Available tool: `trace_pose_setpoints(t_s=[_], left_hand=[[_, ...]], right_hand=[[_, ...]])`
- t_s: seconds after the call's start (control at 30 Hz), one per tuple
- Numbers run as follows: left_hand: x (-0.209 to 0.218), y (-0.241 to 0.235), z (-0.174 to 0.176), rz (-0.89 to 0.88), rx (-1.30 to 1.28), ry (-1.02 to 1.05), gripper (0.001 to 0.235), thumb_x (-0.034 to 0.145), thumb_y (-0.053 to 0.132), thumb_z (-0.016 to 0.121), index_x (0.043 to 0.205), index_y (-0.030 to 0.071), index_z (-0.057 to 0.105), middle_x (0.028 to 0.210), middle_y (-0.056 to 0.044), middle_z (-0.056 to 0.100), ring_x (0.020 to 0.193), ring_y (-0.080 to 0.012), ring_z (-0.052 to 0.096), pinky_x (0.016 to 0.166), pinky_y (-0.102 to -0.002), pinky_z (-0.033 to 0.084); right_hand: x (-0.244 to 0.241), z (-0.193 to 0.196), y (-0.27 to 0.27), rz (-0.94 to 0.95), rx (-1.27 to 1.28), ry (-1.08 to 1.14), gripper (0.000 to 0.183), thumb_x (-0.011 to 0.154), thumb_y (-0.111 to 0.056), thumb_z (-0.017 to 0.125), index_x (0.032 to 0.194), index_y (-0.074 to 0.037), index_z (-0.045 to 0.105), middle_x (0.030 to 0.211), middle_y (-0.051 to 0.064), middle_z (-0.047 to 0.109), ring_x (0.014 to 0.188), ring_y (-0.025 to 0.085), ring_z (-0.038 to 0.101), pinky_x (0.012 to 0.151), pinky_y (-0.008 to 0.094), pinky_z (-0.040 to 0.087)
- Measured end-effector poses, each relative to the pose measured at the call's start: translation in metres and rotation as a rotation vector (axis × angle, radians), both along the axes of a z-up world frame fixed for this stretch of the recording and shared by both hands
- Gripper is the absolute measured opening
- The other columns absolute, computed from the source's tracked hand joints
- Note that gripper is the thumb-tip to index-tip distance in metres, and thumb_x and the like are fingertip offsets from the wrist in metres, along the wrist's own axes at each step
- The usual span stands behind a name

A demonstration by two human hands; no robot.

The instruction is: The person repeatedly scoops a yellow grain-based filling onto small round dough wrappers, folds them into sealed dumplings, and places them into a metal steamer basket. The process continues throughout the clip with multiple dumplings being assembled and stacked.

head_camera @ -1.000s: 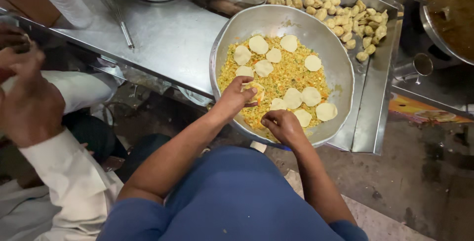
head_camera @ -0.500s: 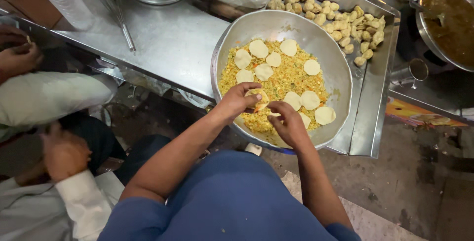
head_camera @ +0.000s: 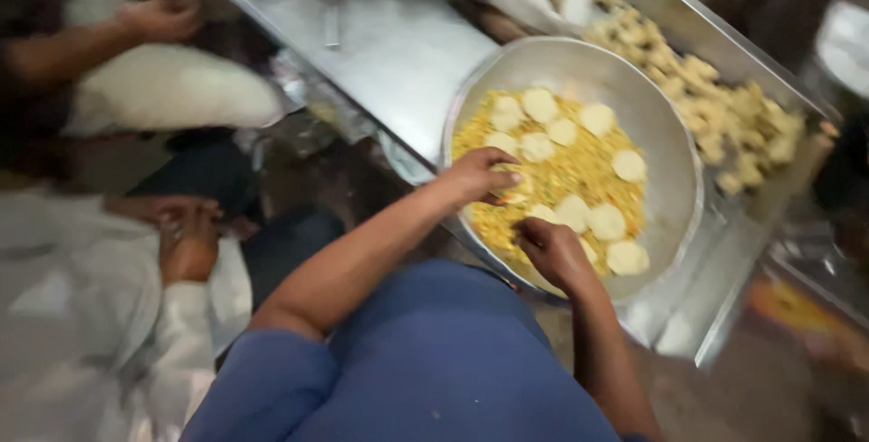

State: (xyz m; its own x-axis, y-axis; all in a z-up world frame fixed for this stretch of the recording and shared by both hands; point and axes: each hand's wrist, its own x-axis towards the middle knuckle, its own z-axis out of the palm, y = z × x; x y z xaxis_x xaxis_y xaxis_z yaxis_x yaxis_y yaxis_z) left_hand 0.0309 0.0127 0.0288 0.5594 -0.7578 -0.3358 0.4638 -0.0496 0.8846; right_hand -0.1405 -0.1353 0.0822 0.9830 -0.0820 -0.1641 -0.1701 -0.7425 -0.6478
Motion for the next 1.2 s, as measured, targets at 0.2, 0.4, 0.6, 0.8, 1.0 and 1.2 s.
trace_pose_setpoints(t_s=[0.2, 0.4, 0.6, 0.8, 1.0, 1.2], left_hand=[[-0.009, 0.002, -0.002, 0.078, -0.130, -0.019, 0.054, 0.087, 0.026, 0.079, 0.129, -0.002, 0.063, 0.118, -0.014, 0.065, 0.101, -0.0233, 0.066, 0.072, -0.038, 0.063], [-0.011, 0.010, 0.009, 0.065, -0.072, 0.008, 0.055, 0.084, 0.027, 0.078, 0.129, -0.001, 0.063, 0.124, -0.010, 0.061, 0.107, -0.0242, 0.066, 0.077, -0.041, 0.066], [-0.002, 0.011, 0.011, -0.113, -0.108, 0.103, 0.039, 0.094, 0.025, 0.072, 0.122, -0.002, 0.063, 0.107, -0.010, 0.070, 0.093, -0.0199, 0.069, 0.075, -0.035, 0.062], [-0.003, 0.002, 0.032, -0.187, -0.057, 0.095, 0.032, 0.093, 0.023, 0.074, 0.115, 0.002, 0.066, 0.099, -0.006, 0.070, 0.084, -0.0158, 0.067, 0.068, -0.031, 0.058], [-0.003, -0.003, 0.032, -0.235, 0.050, 0.036, 0.035, 0.088, 0.022, 0.078, 0.116, 0.004, 0.069, 0.096, -0.004, 0.073, 0.082, -0.0126, 0.069, 0.067, -0.029, 0.057], [-0.005, -0.005, 0.027, -0.248, 0.064, -0.075, 0.036, 0.089, 0.023, 0.077, 0.117, 0.002, 0.070, 0.095, -0.005, 0.072, 0.082, -0.0128, 0.068, 0.067, -0.028, 0.058]], right_hand=[[0.002, -0.007, -0.006, 0.044, 0.052, -0.144, 0.028, 0.086, -0.013, 0.071, 0.112, -0.002, 0.072, 0.111, 0.015, 0.071, 0.082, 0.024, 0.075, 0.072, 0.035, 0.060], [0.010, -0.003, -0.006, -0.119, 0.148, -0.260, 0.035, 0.085, -0.015, 0.080, 0.116, -0.001, 0.069, 0.107, 0.013, 0.071, 0.083, 0.023, 0.072, 0.075, 0.034, 0.058], [0.019, -0.003, -0.019, -0.133, 0.302, -0.371, 0.029, 0.086, -0.013, 0.080, 0.113, -0.004, 0.075, 0.101, 0.010, 0.073, 0.090, 0.020, 0.071, 0.079, 0.031, 0.056], [0.016, 0.008, -0.013, -0.168, 0.274, -0.464, 0.019, 0.085, -0.012, 0.081, 0.102, -0.003, 0.077, 0.090, 0.009, 0.074, 0.082, 0.019, 0.069, 0.073, 0.031, 0.054], [0.009, -0.002, -0.015, -0.231, 0.366, -0.439, 0.015, 0.086, -0.009, 0.081, 0.096, 0.000, 0.075, 0.086, 0.008, 0.071, 0.077, 0.016, 0.066, 0.069, 0.029, 0.051], [0.010, -0.011, -0.017, -0.257, 0.427, -0.421, 0.014, 0.085, -0.008, 0.082, 0.092, 0.001, 0.073, 0.084, 0.007, 0.069, 0.077, 0.013, 0.065, 0.067, 0.027, 0.051]])
